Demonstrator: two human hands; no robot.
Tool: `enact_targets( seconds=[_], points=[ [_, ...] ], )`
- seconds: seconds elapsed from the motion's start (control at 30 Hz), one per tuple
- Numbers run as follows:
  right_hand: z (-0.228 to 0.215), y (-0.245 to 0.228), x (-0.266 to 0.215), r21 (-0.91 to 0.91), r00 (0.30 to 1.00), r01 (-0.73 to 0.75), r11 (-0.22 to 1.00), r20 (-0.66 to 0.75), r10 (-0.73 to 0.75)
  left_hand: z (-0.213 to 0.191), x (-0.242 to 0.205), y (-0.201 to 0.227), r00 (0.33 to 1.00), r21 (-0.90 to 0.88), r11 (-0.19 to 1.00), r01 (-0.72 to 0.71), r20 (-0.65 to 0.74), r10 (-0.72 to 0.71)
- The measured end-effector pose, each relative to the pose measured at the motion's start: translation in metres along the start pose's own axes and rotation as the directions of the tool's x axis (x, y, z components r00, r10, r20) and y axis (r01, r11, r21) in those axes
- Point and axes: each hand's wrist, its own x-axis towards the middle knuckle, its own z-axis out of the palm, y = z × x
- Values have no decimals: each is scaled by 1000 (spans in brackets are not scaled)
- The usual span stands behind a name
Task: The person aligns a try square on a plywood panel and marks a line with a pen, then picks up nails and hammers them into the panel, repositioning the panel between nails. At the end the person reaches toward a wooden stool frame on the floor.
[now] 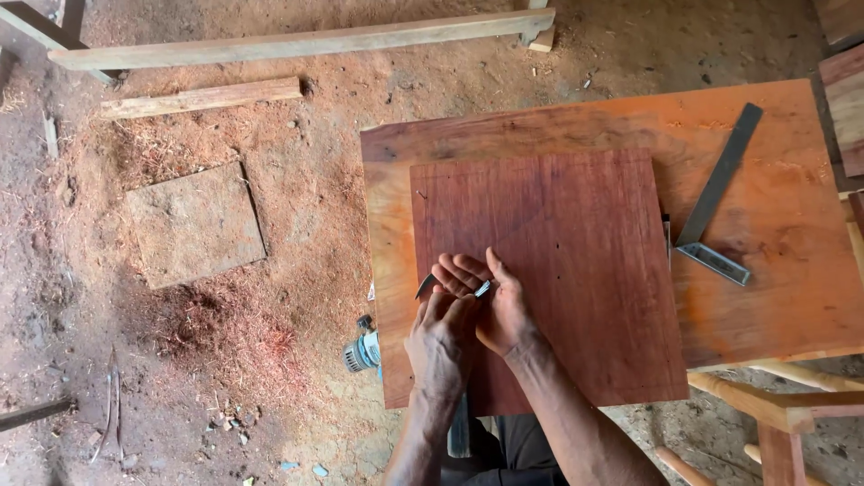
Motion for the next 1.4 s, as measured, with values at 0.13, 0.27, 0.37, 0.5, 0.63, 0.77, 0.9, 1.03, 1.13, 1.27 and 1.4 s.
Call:
enact_targets(
  seconds=[0.13,0.27,0.37,0.5,0.63,0.77,0.9,1.03,1.13,1.27,1.4],
  points=[
    [-16,-3,8,90,996,46,995,73,-53,-5,7,11,999,-85,996,-13,-54,8],
    [5,-13,6,131,983,66,989,-176,-42,-3,12,16,995,-269,963,1,-91,-26],
    [-32,-16,17,76,985,103,992,-144,-91,1,16,9,983,-513,847,143,-27,-182],
    [-12,-29,-1,-419,979,180,890,-15,-204,5,22,-5,911,-687,620,379,157,-382],
    [5,-35,-5,-776,974,203,598,98,-204,14,17,-18,951,-644,710,285,99,-292],
    [20,-56,9,-864,874,440,243,350,-336,14,15,-22,979,-387,905,176,-29,-203],
    [33,-100,72,-863,754,505,16,432,-496,-17,-3,2,958,108,963,246,126,-258],
    [10,-109,148,-821,709,569,-45,517,-478,-7,-36,2,804,305,881,362,375,-461],
    [4,-102,176,-805,713,594,-18,537,-451,8,-57,-21,803,219,890,400,383,-456],
    [-3,-93,182,-772,687,635,19,553,-472,0,-68,-29,835,-273,816,509,385,-393],
    [15,-100,172,-820,700,567,-79,530,-479,-8,-54,-26,613,-450,420,788,635,-470]
  ],
)
